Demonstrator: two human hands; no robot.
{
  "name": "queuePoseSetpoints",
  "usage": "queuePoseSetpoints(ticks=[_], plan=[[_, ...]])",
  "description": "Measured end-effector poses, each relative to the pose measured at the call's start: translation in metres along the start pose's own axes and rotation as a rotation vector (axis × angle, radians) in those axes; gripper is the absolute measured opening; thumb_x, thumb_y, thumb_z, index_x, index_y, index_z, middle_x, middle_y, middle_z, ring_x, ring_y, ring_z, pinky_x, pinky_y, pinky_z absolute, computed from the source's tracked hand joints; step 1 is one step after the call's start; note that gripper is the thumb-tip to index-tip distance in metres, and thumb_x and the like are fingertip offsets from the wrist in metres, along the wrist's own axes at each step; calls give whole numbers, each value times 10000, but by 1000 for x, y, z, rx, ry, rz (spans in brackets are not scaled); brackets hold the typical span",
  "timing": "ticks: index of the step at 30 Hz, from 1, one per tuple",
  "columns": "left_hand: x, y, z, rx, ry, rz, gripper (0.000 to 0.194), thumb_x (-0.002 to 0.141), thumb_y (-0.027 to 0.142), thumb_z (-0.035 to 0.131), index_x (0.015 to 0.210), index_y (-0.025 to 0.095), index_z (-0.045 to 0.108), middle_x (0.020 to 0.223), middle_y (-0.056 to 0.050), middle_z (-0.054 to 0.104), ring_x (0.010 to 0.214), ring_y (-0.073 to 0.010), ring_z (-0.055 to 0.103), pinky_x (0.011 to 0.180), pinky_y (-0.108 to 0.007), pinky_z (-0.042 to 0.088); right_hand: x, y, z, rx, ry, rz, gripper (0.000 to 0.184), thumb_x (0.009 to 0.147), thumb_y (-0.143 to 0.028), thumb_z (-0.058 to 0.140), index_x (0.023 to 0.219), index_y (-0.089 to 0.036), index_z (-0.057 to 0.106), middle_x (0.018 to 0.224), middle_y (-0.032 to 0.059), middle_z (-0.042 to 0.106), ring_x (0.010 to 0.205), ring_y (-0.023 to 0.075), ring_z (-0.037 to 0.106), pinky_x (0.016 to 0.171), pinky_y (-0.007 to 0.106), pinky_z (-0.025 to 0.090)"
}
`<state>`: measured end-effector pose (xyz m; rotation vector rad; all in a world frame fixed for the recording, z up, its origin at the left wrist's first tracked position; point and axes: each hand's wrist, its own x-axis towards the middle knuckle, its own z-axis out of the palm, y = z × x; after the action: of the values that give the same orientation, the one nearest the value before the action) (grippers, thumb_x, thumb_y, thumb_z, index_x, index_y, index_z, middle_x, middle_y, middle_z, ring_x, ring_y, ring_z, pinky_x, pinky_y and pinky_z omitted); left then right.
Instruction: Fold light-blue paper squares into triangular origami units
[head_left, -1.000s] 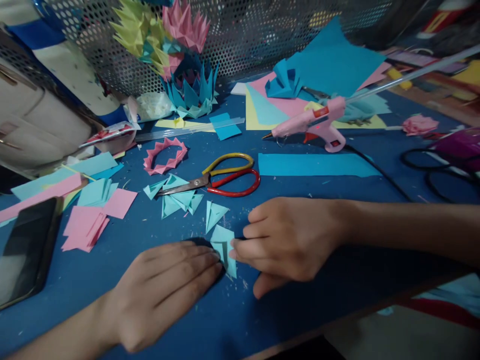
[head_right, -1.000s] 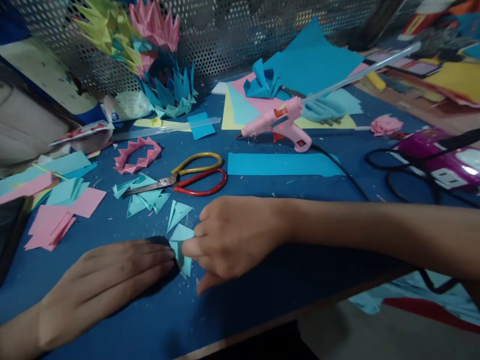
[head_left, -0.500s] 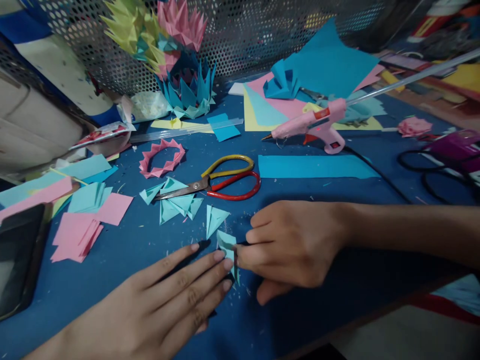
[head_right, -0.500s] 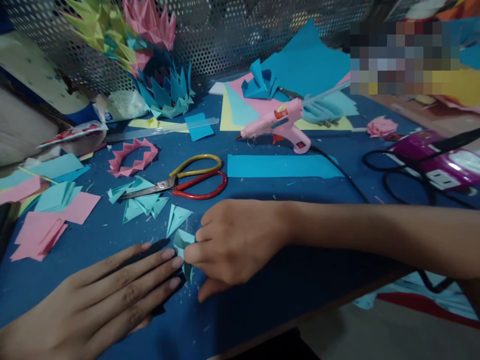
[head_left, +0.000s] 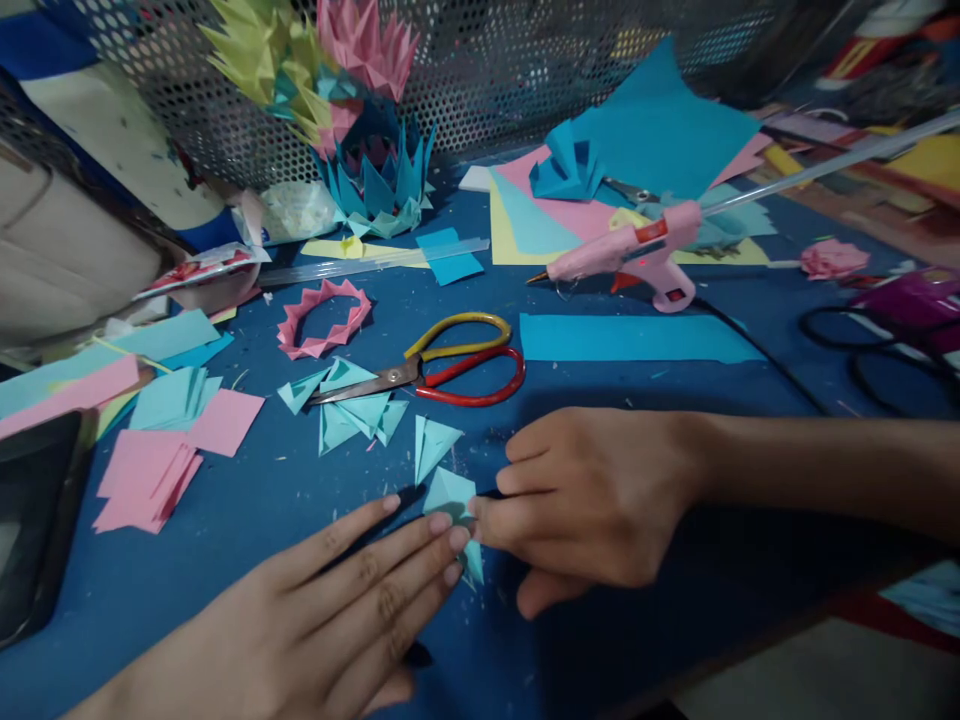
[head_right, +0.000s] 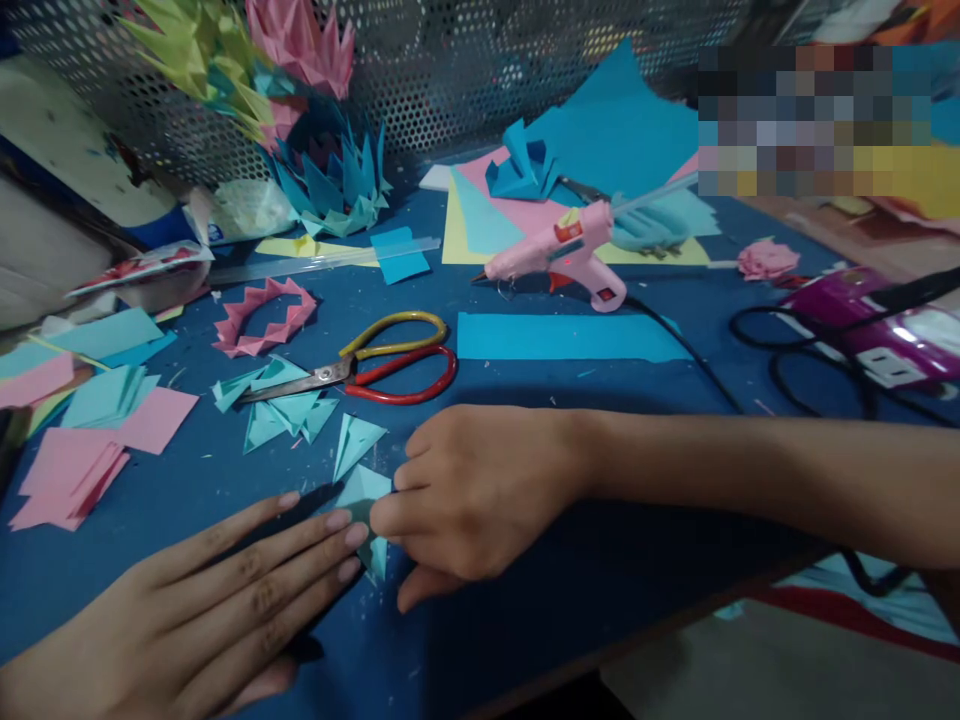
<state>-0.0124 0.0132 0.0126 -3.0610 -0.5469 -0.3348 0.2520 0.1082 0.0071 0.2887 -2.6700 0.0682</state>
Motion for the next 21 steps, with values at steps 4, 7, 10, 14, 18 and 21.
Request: queuePoseSetpoints(ticks=[4,7,10,14,18,21], plan=[[1,-3,-2,39,-26,35,423,1078,349,425,1360,65,562,1477,-99,518,1417,-261,432,1259,-461,145,0,0,0,-10,-5,-1,399,947,-435,622,663,-156,626,735,0,621,533,108,444,478,310,295],[0,-6,-2,48,-64,54,510,1082,419,360,1398,53,521,1487,-122,503,1429,-282,410,1252,-482,145,-1,-1,0,-22,-4,1,394,952,-436,616,679,-153,640,737,1,627,535,105,451,478,311,302],[-4,-6,0,84,-151,79,616,1079,490,254,1469,48,434,1532,-146,439,1456,-300,362,1248,-513,116,-2,0,1,-32,8,-10,400,960,-437,604,677,-156,642,717,-2,618,542,104,474,480,307,313],[-8,-2,4,147,-169,61,680,1076,509,118,1473,60,439,1533,-158,439,1467,-313,335,1236,-568,64,-3,0,3,-43,40,-13,409,952,-444,611,669,-151,644,688,3,610,556,109,497,469,301,322],[-8,3,11,185,-129,12,702,1060,571,161,1434,85,502,1525,-145,456,1452,-314,346,1227,-592,33,-2,0,4,-47,77,-9,407,947,-420,625,645,-146,640,643,0,592,531,106,470,454,298,311],[-7,6,14,196,-83,-1,592,1075,513,245,1395,119,551,1522,-96,471,1422,-276,376,1236,-574,22,-1,1,3,-44,62,-6,403,952,-417,616,650,-151,645,652,0,597,528,103,469,454,296,316]])
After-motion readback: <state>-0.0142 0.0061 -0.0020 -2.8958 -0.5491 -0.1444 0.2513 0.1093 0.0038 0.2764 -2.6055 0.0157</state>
